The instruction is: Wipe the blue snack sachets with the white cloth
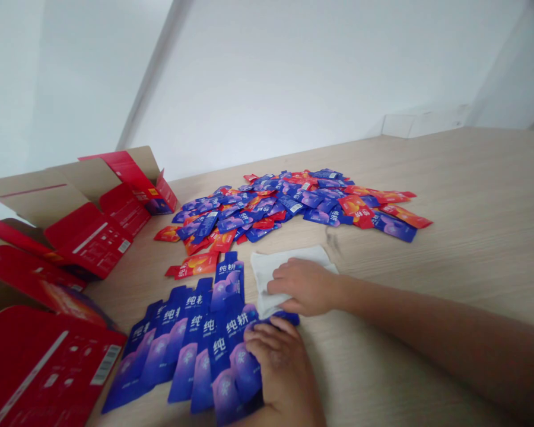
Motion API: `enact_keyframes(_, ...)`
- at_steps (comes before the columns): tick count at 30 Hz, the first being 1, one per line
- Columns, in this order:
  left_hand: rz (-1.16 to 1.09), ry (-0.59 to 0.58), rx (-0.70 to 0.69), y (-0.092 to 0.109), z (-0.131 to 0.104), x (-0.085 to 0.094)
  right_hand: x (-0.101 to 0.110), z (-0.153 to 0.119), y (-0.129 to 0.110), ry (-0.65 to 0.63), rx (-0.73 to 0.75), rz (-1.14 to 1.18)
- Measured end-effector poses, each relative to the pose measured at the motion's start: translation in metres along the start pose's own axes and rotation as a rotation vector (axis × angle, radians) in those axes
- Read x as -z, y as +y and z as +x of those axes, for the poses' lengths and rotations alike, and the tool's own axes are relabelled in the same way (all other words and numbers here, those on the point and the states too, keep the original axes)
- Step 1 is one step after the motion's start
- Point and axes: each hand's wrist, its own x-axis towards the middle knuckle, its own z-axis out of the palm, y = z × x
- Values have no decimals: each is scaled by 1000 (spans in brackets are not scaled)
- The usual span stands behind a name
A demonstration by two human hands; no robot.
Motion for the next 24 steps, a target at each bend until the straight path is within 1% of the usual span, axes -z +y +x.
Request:
enact_keyframes(2,-8,-5,0,0,0,0,-1,1,-3,5,35,8)
enact_keyframes(3,-10,-4,-2,0,0,0,-2,2,-3,11,11,6)
enact_keyframes(7,1,22,-5,0,-1,-1,-3,3,9,28,-193,-23)
enact_keyframes(9,1,30,-5,0,-2,-2,-2,2,14,32,-245,-32)
enact_keyframes(11,-3,38,-8,-1,-2,-4,0,0,12,27,-212,-18)
enact_keyframes(15,-18,94,-42,-1,-1,-8,0,-1,-2,4,0,33)
enact_keyframes(17,-26,85,-44,-1,-1,-8,-1,1,-5,7,23,36)
enact_keyframes(18,-25,68,-37,-1,-1,-7,-2,2,-5,9,-2,33)
enact_keyframes(22,-9,21,-12,0,-2,-3,-1,3,7,-2,-199,4)
enact_keyframes(24,-6,23,-8,0,-2,-2,1,2,10,-6,-234,-7)
